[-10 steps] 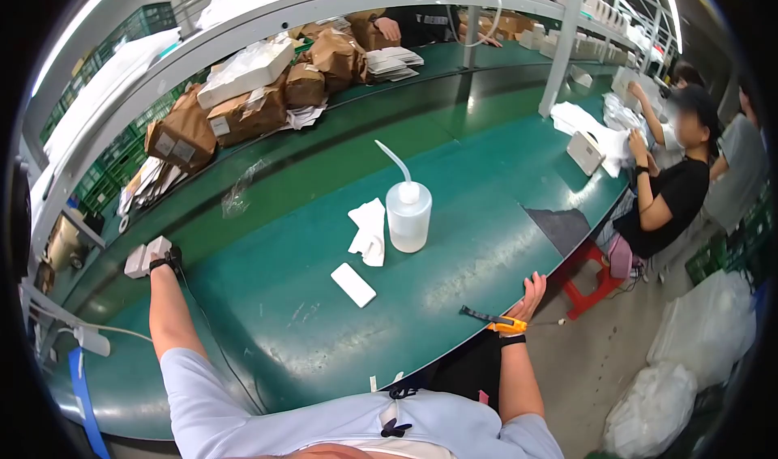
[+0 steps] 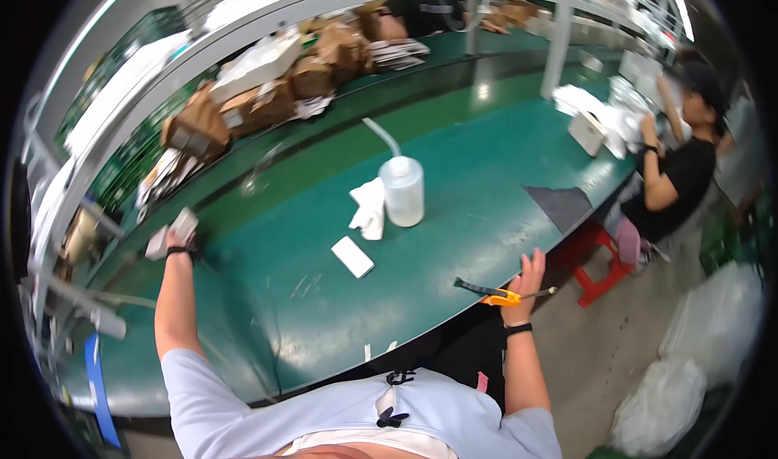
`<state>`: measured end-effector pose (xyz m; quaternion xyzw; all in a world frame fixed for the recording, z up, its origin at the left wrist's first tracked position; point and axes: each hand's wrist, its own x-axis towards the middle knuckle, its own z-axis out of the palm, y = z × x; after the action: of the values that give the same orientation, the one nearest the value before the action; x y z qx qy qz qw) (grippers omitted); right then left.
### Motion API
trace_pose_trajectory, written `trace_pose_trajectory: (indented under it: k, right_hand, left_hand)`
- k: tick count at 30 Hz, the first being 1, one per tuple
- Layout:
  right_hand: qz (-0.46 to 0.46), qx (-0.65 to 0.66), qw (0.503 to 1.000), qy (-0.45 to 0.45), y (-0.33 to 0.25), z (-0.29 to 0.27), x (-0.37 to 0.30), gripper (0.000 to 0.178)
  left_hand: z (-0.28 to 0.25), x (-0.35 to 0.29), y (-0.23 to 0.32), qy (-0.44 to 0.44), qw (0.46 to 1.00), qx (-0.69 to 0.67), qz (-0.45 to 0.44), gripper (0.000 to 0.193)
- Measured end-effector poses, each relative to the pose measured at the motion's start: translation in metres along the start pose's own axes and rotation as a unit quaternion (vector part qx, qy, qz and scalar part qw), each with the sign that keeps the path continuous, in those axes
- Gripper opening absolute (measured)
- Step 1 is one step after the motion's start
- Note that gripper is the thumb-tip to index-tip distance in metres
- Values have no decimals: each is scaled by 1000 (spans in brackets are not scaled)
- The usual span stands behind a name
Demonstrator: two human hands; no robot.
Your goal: The person cleans a speaker by blowing air on it with a nozzle and wiping it with a cloth, then repeats the process with a second speaker.
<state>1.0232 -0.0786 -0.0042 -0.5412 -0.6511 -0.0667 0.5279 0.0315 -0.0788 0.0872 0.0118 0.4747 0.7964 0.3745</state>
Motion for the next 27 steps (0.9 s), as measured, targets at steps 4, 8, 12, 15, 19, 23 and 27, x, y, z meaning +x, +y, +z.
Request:
trace_pose_trajectory:
  k: [4,8,12,15,19,23,27]
  right_hand:
    - [139,114,983,-22,-25,-29,-29,52]
    - [306,369,861,-168,-27,-30,-68,53]
    - [282,440,833,-181,-53,-25,-68,33]
    - [434,456,769,-108,-63,-11,-59,21]
    - [311,349,883,36,-77,-13,-53,26]
    - [285,421,861,-13,-95,-43,-13,31]
    - [103,576,742,-328,-195,-73,50,33]
  left_hand:
    - [108,-188,-70,-99,994,-46,-2,49]
    - [119,-362,-70,-138,990,0,11,54]
    - [86,-477,-103,-167,986,24,-15,59]
    - [54,-527,-129,-144,988,10,-48,61]
    - [16,-567,-147,-105,994,-11,-6,53]
    - [-17,-602,-146,-39,994,-24,95,49]
    - [-36,-617,-138,-3,976,-24,215,48]
